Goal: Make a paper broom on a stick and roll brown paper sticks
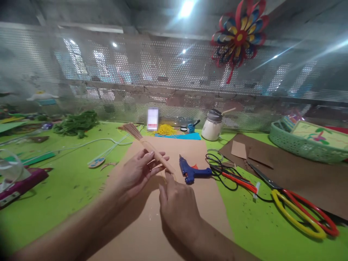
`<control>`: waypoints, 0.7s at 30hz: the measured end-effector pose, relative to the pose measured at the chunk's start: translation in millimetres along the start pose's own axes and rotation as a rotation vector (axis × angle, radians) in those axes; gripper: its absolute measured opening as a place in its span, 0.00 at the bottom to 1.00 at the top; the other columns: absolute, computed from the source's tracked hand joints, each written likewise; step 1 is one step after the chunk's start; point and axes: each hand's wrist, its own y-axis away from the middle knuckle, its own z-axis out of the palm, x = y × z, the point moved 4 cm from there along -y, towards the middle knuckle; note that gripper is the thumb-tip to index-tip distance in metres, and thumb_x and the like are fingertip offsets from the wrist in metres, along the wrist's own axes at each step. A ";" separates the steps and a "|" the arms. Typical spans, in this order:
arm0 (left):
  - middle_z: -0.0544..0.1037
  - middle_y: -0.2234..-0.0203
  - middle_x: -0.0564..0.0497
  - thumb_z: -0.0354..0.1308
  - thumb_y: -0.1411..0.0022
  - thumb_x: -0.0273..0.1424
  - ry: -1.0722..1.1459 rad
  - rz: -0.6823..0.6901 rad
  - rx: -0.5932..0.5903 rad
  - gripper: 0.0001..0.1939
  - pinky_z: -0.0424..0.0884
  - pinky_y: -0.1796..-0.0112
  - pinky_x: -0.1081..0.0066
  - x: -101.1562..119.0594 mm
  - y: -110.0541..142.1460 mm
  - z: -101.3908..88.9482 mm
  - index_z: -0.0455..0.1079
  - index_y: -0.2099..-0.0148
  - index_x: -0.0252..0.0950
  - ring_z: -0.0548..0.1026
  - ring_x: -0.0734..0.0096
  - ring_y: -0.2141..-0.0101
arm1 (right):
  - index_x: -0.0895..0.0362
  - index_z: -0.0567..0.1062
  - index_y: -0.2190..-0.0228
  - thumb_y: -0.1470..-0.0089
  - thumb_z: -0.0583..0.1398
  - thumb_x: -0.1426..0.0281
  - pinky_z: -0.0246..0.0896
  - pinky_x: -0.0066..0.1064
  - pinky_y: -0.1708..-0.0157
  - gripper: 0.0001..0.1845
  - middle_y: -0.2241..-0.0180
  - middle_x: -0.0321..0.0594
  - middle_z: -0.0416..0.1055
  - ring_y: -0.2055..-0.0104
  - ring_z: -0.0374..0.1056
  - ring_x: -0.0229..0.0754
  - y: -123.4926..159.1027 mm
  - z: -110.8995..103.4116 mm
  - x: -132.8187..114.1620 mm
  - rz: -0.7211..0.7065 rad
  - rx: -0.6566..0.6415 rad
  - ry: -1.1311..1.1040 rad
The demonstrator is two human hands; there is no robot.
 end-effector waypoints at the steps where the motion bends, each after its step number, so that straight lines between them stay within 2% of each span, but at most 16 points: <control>1: 0.79 0.58 0.40 0.54 0.35 0.25 0.000 0.001 -0.011 0.03 0.77 0.57 0.59 -0.1 0.8 0.9 0.64 0.58 0.34 0.80 0.60 0.60 | 0.63 0.72 0.48 0.40 0.53 0.69 0.58 0.34 0.72 0.20 0.73 0.47 0.77 0.73 0.72 0.48 -0.8 3.3 2.4 0.045 -0.022 -0.065; 4: 0.78 0.57 0.39 0.53 0.34 0.25 -0.009 0.011 -0.038 0.03 0.77 0.57 0.59 -0.2 2.7 3.2 0.63 0.58 0.34 0.80 0.59 0.58 | 0.59 0.77 0.65 0.40 0.54 0.67 0.57 0.30 0.72 0.13 0.77 0.41 0.74 0.75 0.68 0.41 -1.0 8.5 7.4 0.135 -0.028 -0.280; 7: 0.78 0.58 0.39 0.52 0.34 0.25 -0.019 0.008 -0.042 0.03 0.77 0.57 0.59 0.0 3.1 3.4 0.63 0.57 0.34 0.79 0.59 0.57 | 0.59 0.73 0.76 0.40 0.54 0.66 0.57 0.29 0.72 0.16 0.78 0.39 0.71 0.74 0.64 0.39 1.4 8.2 6.4 0.160 -0.031 -0.435; 11: 0.79 0.61 0.41 0.52 0.34 0.25 -0.021 -0.017 -0.059 0.03 0.77 0.59 0.61 0.2 0.9 2.2 0.62 0.58 0.35 0.80 0.59 0.59 | 0.59 0.72 0.77 0.44 0.56 0.67 0.56 0.29 0.73 0.13 0.79 0.36 0.67 0.74 0.62 0.39 5.5 1.1 -2.0 0.171 -0.108 -0.610; 15: 0.78 0.62 0.42 0.51 0.33 0.25 -0.025 -0.039 -0.072 0.02 0.76 0.63 0.65 -1.0 -2.3 0.0 0.61 0.58 0.35 0.80 0.60 0.61 | 0.58 0.70 0.77 0.44 0.58 0.65 0.57 0.28 0.71 0.13 0.75 0.37 0.66 0.72 0.62 0.38 3.9 -24.4 -9.3 0.058 -0.111 -0.686; 18: 0.78 0.64 0.42 0.50 0.33 0.25 -0.025 -0.067 -0.067 0.02 0.76 0.65 0.67 -3.4 -3.8 -1.8 0.62 0.57 0.34 0.81 0.61 0.64 | 0.58 0.70 0.72 0.41 0.58 0.59 0.57 0.26 0.75 0.15 0.78 0.35 0.67 0.76 0.63 0.35 0.1 -41.9 -0.3 0.189 -0.207 -0.930; 21: 0.78 0.66 0.43 0.50 0.33 0.24 -0.022 -0.078 -0.077 0.02 0.75 0.65 0.68 -4.0 -4.1 -2.3 0.62 0.57 0.33 0.80 0.63 0.66 | 0.56 0.67 0.70 0.41 0.58 0.56 0.48 0.23 0.83 0.16 0.81 0.30 0.66 0.85 0.56 0.30 -1.9 -55.1 13.6 0.321 -0.304 -1.130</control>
